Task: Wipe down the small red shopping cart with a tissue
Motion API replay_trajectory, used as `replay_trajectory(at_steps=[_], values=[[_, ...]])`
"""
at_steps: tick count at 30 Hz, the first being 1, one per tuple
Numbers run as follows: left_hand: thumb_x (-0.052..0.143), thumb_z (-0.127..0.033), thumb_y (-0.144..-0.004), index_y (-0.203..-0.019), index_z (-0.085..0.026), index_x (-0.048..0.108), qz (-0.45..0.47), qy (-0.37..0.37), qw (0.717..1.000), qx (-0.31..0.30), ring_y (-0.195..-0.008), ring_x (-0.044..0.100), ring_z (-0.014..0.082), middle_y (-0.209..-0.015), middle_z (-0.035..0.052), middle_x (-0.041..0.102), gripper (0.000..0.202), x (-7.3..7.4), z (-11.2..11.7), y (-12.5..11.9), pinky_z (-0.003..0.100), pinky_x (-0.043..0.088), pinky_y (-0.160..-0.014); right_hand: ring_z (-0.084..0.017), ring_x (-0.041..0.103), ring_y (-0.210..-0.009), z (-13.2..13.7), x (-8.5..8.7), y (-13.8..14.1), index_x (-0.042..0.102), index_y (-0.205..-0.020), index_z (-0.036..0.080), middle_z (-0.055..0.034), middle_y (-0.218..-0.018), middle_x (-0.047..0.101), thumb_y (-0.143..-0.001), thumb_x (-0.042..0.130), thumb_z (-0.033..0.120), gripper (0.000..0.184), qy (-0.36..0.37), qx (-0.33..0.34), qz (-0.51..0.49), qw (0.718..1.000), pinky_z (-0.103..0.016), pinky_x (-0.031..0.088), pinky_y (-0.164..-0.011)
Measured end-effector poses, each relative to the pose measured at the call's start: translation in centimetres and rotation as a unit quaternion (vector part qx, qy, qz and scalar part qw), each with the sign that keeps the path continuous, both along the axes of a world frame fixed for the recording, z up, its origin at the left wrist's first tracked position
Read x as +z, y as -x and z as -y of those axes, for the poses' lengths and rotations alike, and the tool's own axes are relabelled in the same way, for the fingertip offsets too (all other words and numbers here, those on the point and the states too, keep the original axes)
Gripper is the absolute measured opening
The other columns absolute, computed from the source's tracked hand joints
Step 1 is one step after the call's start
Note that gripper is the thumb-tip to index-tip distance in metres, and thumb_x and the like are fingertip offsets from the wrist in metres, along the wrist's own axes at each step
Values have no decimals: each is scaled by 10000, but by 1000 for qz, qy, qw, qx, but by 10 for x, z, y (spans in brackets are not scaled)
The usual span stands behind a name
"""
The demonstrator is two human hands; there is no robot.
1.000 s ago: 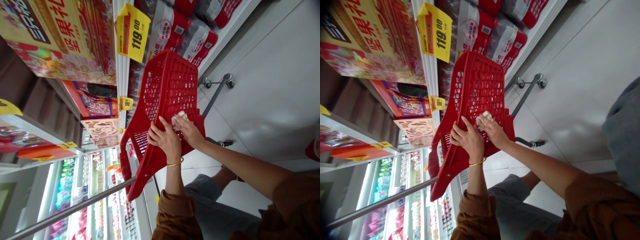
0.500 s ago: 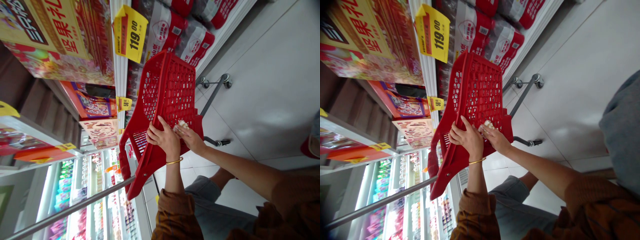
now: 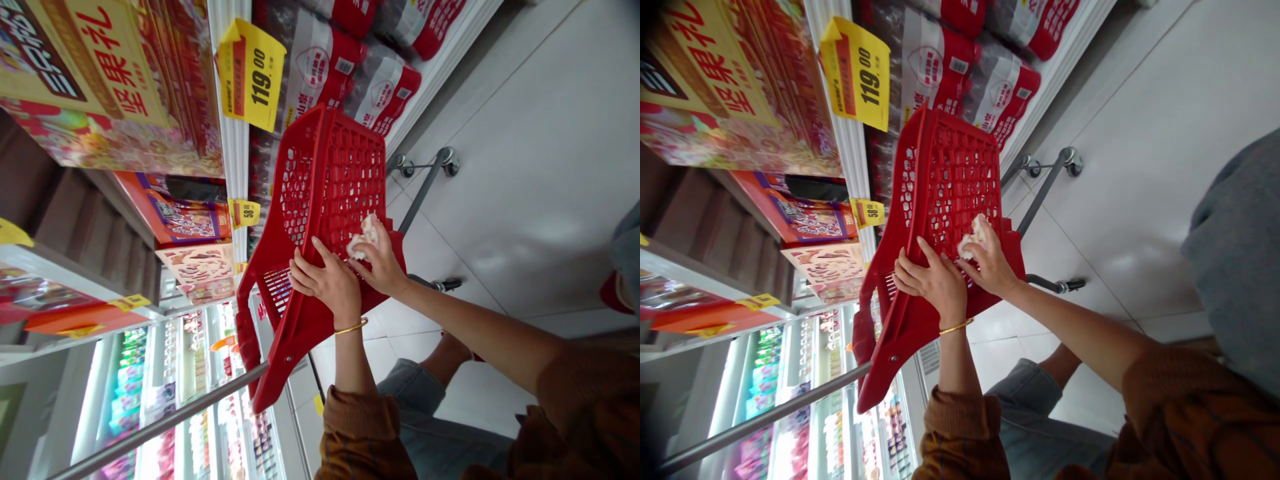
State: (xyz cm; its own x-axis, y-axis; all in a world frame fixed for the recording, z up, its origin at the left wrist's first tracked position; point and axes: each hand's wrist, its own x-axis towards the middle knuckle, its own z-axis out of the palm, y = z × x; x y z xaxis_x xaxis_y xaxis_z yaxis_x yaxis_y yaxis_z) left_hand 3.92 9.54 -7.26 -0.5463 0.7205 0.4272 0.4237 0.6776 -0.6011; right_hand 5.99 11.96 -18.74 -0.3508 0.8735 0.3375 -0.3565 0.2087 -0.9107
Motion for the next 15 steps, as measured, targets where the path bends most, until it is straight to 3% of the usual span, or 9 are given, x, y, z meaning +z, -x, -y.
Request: replay_trajectory(at_steps=[7, 15], values=[[485, -284, -876, -1374, -211, 471, 11, -36, 999, 18, -1332, 258, 374, -1431, 192, 321, 504, -4, -9, -3, 621, 206, -1077, -215, 200, -1447, 1, -14, 13, 557, -1015, 189, -99, -1525, 328, -960, 417, 246, 161, 4, 45, -37, 998, -508, 291, -1170], [494, -266, -855, -1363, -192, 482, 5, -46, 999, 21, -1326, 250, 384, -1411, 196, 317, 513, -5, -9, -6, 614, 204, -1075, -186, 276, -1422, 14, -22, 3, 460, -1297, 215, -76, -1526, 331, -960, 371, 159, 353, -23, 39, -56, 997, -468, 317, -1170]])
